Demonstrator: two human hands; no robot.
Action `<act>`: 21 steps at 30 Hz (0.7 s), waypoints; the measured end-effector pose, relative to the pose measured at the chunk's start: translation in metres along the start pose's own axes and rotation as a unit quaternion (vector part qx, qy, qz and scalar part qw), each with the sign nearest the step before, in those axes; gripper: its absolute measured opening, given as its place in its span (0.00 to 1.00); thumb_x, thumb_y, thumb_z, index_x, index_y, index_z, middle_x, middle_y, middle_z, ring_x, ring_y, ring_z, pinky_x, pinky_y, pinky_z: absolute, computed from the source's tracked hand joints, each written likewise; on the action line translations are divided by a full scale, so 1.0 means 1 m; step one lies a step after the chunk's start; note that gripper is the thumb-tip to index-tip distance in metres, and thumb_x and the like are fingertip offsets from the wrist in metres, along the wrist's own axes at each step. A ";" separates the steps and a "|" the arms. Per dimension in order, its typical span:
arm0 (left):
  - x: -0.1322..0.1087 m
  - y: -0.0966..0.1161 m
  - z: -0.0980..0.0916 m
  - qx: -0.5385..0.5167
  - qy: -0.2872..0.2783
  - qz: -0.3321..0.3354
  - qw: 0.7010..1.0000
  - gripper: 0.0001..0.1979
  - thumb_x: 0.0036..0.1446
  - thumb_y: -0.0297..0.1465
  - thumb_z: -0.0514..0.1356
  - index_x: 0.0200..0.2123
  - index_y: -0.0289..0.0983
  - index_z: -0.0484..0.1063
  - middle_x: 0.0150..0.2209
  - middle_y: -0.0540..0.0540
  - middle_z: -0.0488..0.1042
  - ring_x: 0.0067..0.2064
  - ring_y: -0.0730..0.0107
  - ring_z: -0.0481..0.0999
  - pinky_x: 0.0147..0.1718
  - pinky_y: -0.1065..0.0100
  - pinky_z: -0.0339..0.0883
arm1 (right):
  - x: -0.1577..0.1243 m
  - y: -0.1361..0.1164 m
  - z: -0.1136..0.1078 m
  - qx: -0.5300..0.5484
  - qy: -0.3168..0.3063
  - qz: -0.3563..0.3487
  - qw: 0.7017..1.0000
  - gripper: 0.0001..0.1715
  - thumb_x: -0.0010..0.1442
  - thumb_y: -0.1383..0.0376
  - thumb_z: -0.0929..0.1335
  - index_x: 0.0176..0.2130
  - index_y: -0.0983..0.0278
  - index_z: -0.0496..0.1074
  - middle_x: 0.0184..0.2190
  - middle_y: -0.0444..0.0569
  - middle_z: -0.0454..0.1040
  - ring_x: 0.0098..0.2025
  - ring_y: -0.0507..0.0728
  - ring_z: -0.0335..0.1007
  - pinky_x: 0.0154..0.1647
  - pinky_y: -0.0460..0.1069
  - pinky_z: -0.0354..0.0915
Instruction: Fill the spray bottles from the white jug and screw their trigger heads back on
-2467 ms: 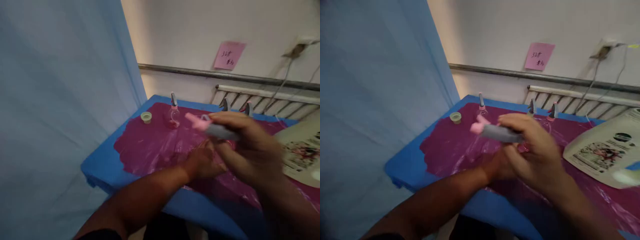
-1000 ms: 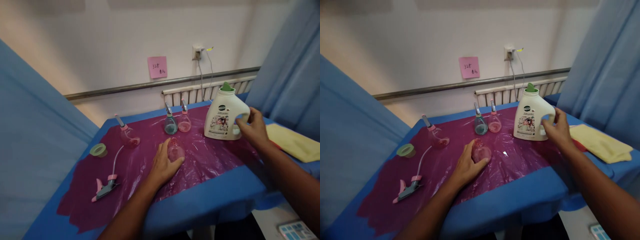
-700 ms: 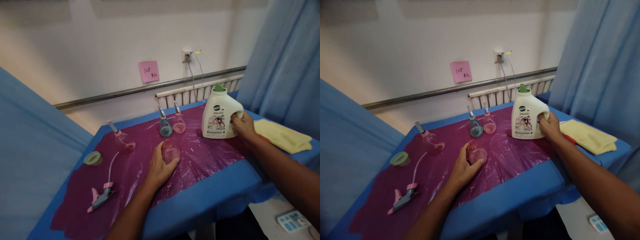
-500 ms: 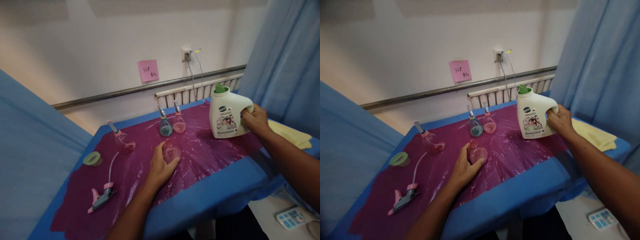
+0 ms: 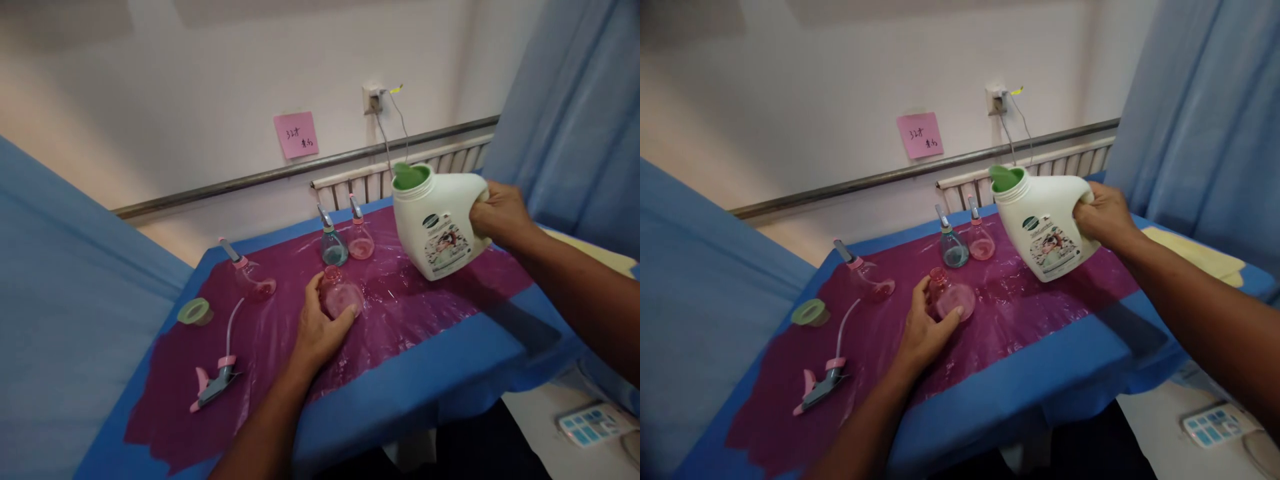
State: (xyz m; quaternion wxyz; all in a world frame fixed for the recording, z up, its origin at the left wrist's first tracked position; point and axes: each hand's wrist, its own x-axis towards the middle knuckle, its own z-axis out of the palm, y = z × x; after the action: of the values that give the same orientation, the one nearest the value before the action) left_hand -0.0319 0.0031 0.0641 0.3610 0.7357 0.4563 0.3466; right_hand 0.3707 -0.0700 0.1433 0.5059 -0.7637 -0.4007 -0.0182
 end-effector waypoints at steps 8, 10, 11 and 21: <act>-0.002 0.002 -0.005 -0.041 0.015 0.026 0.999 0.46 0.58 0.39 0.76 0.76 0.44 0.65 0.75 0.35 0.75 0.74 0.42 0.80 0.74 0.40 0.74 | -0.001 -0.022 0.015 -0.102 -0.118 -0.066 0.986 0.03 0.60 0.65 0.70 0.33 0.62 0.75 0.31 0.47 0.78 0.37 0.57 0.71 0.40 0.52 0.59; -0.002 0.003 -0.006 -0.034 0.019 0.037 0.999 0.46 0.58 0.40 0.75 0.77 0.43 0.65 0.76 0.35 0.75 0.75 0.41 0.79 0.76 0.39 0.73 | 0.002 -0.026 0.016 -0.132 -0.133 -0.086 0.978 0.03 0.61 0.64 0.71 0.35 0.61 0.76 0.34 0.50 0.81 0.38 0.57 0.71 0.41 0.52 0.58; -0.002 0.003 -0.007 -0.027 0.023 0.047 0.998 0.46 0.59 0.40 0.75 0.77 0.43 0.65 0.76 0.35 0.75 0.75 0.41 0.78 0.76 0.39 0.72 | 0.004 -0.027 0.017 -0.147 -0.137 -0.095 0.975 0.04 0.61 0.64 0.71 0.36 0.62 0.77 0.35 0.51 0.82 0.39 0.58 0.71 0.42 0.53 0.57; -0.002 0.009 -0.019 0.010 0.062 0.066 0.996 0.44 0.59 0.41 0.73 0.76 0.44 0.65 0.75 0.37 0.75 0.75 0.43 0.78 0.76 0.44 0.73 | 0.011 -0.028 0.027 -0.261 -0.140 -0.140 0.945 0.10 0.67 0.62 0.74 0.45 0.63 0.86 0.43 0.61 0.88 0.42 0.62 0.72 0.41 0.56 0.47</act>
State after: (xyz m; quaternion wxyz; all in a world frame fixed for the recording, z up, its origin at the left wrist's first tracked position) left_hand -0.0448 0.0029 0.0806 0.3006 0.7447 0.4322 0.4101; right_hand 0.3506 -0.0377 0.1564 0.2200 -0.7998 -0.5519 -0.0854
